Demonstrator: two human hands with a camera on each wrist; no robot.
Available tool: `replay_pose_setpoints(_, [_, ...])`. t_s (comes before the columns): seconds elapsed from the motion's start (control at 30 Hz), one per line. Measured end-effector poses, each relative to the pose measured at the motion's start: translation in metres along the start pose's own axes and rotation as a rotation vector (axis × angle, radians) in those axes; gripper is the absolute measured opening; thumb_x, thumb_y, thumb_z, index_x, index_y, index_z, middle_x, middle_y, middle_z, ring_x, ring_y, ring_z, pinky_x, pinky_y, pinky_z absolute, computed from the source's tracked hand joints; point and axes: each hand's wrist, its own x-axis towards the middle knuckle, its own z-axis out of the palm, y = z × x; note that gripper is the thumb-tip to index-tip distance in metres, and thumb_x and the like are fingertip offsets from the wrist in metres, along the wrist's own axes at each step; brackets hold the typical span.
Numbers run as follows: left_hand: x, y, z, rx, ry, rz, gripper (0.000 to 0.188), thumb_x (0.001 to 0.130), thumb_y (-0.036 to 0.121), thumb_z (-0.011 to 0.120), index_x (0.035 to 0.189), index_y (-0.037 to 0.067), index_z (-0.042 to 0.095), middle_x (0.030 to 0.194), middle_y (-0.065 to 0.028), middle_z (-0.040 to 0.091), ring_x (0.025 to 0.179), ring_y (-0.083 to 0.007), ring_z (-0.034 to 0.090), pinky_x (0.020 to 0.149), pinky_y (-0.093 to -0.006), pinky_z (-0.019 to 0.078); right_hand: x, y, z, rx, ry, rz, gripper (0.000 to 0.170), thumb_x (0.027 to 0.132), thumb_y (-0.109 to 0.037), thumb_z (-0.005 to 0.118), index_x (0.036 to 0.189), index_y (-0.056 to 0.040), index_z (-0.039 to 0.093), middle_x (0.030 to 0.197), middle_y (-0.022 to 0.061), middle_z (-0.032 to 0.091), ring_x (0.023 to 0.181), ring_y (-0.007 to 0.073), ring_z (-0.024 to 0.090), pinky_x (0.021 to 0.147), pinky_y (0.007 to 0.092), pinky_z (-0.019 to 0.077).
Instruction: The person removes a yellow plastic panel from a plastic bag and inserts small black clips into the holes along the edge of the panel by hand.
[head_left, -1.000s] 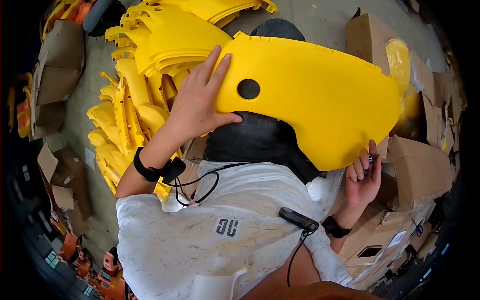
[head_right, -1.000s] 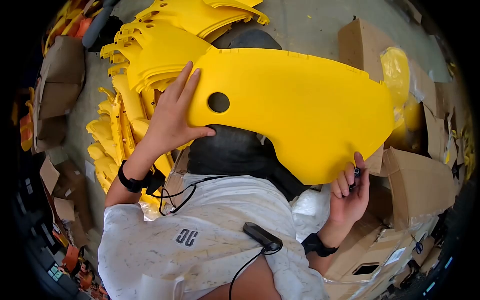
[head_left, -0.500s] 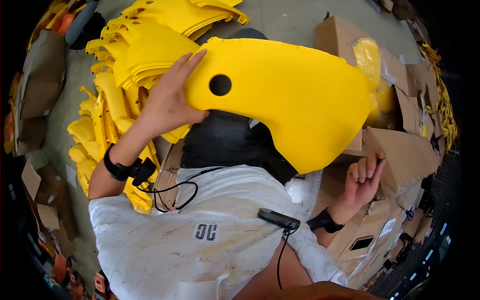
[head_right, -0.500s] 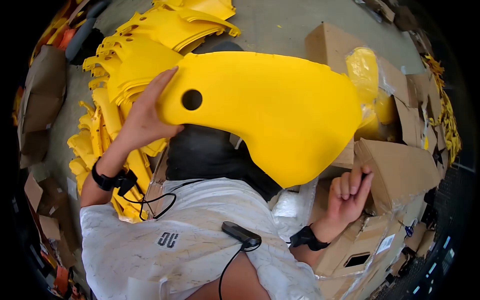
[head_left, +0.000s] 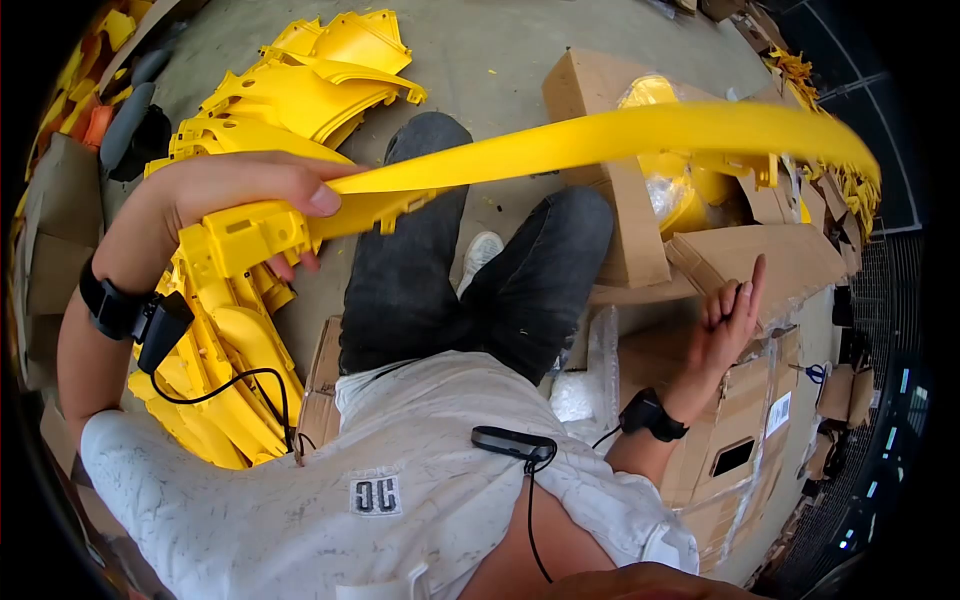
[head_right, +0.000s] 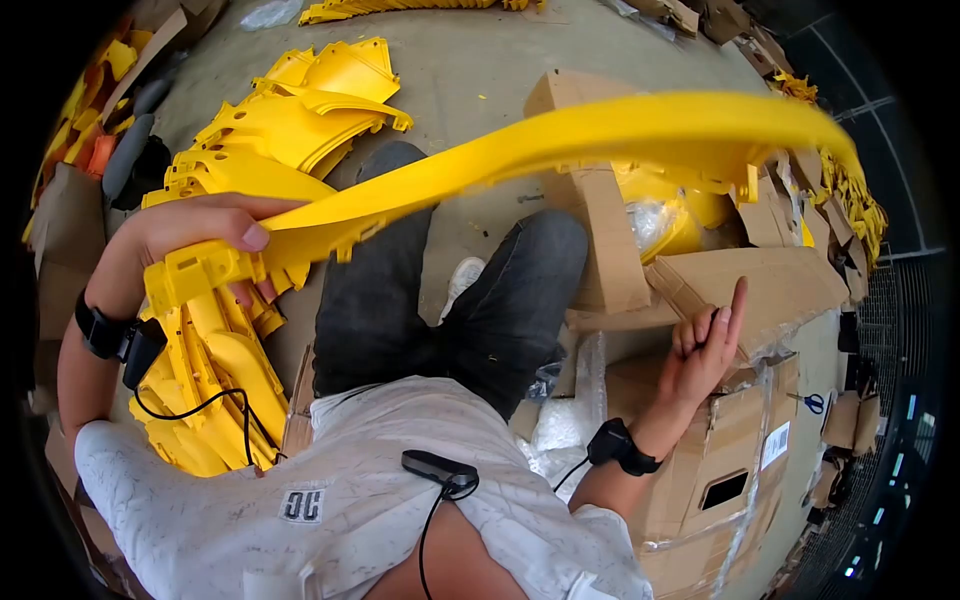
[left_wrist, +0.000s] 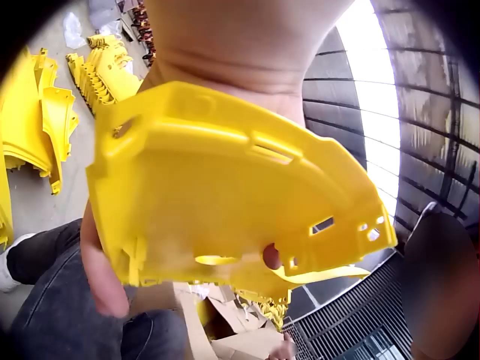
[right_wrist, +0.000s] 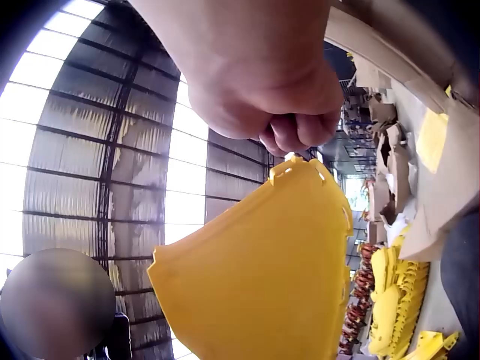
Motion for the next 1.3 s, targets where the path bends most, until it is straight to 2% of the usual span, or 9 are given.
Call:
replay_pose_setpoints(0.13, [-0.019,0.006,0.01,-0.167,-0.015,-0.282,0.069,0.081,0.036,0.071,0.134,-0.001,0.048,0.116,-0.023,0.063,0.093,-0.0297,0.069,0.08,-0.0345,0.0577,0.005,0.013,-0.012,-0.016,0.08,0.073,0.045,0.105,-0.018,0.042,0.148,-0.0077,0.035,0.067,-0.0039,0.033,0.051,0.0033,0.025,0.044,0.0189,0.0221])
replay_pose_setpoints(0.27, [-0.02,-0.012,0.013,-0.224,0.235,-0.165,0.065,0.084,0.034,0.069,0.134,-0.002,0.049,0.119,-0.0257,0.062,0.095,-0.0316,0.069,0.085,-0.0378,0.057,0.013,0.039,-0.026,-0.062,0.119,0.19,0.043,0.104,-0.02,0.043,0.145,-0.0076,0.04,0.067,-0.0037,0.034,0.051,0.0037,0.026,0.044,0.0194,0.0217])
replay_pose_setpoints(0.5, [0.018,-0.088,-0.058,-0.529,-0.383,0.074,0.091,0.091,0.071,0.041,0.143,-0.004,0.039,0.119,-0.0287,0.061,0.108,-0.0343,0.064,0.093,-0.0379,0.0528,0.017,0.068,-0.037,-0.113,0.12,0.334,0.034,0.104,-0.021,0.044,0.134,-0.0065,0.05,0.067,-0.0038,0.037,0.05,0.004,0.029,0.044,0.0197,0.0237])
replay_pose_setpoints(0.7, [0.017,-0.138,-0.007,-0.372,0.164,0.337,0.096,0.063,0.018,0.089,0.143,0.001,0.039,0.127,-0.0183,0.057,0.119,-0.0284,0.057,0.102,-0.0345,0.046,0.013,0.079,-0.049,0.091,0.137,0.351,0.028,0.104,-0.025,0.046,0.119,-0.0032,0.055,0.073,-0.0018,0.043,0.053,0.0052,0.033,0.047,0.0204,0.0261])
replay_pose_setpoints(0.97, [0.039,-0.188,0.019,-0.727,0.684,0.463,0.044,0.098,0.016,0.056,0.137,0.002,0.045,0.116,-0.0121,0.066,0.106,-0.0179,0.064,0.095,-0.0307,0.0495,0.01,0.077,-0.043,0.243,0.028,0.394,0.032,0.104,-0.019,0.047,0.129,0.0006,0.049,0.082,0.0004,0.044,0.058,0.0052,0.033,0.051,0.0197,0.0271])
replay_pose_setpoints(1.1, [0.024,-0.157,0.011,-0.527,0.4,0.445,0.046,0.096,0.021,0.06,0.136,0.002,0.05,0.102,-0.0021,0.066,0.092,-0.008,0.062,0.083,-0.0193,0.0459,0.011,0.069,-0.031,0.237,0.025,0.374,0.031,0.104,-0.018,0.046,0.129,0.0007,0.049,0.083,0.0013,0.044,0.058,0.0053,0.033,0.051,0.0196,0.0274])
replay_pose_setpoints(1.17, [0.031,-0.154,0.008,-0.325,0.549,0.246,0.046,0.094,0.022,0.063,0.133,0.002,0.052,0.095,-0.002,0.062,0.089,-0.0089,0.059,0.08,-0.0218,0.0441,0.012,0.067,-0.029,0.235,0.023,0.331,0.03,0.104,-0.017,0.045,0.127,0.001,0.049,0.083,0.0018,0.044,0.058,0.0053,0.033,0.051,0.0196,0.0275])
replay_pose_setpoints(1.23, [0.053,-0.146,0.031,0.665,0.909,0.46,0.046,0.09,0.022,0.068,0.128,0.001,0.054,0.097,-0.0048,0.064,0.091,-0.0163,0.061,0.08,-0.0296,0.0473,0.008,0.064,-0.025,0.239,0.01,0.332,0.029,0.104,-0.018,0.044,0.126,0.001,0.049,0.083,0.0019,0.044,0.058,0.0054,0.033,0.051,0.0196,0.0276])
replay_pose_setpoints(1.3, [0.052,-0.104,0.052,0.978,1.013,0.575,0.044,0.088,0.021,0.07,0.124,0.001,0.055,0.1,-0.0082,0.064,0.094,-0.0221,0.061,0.081,-0.0337,0.0479,0.005,0.061,-0.02,0.241,-0.077,0.312,0.029,0.105,-0.019,0.044,0.126,0.0009,0.049,0.082,0.0018,0.044,0.058,0.0052,0.032,0.051,0.0194,0.0276])
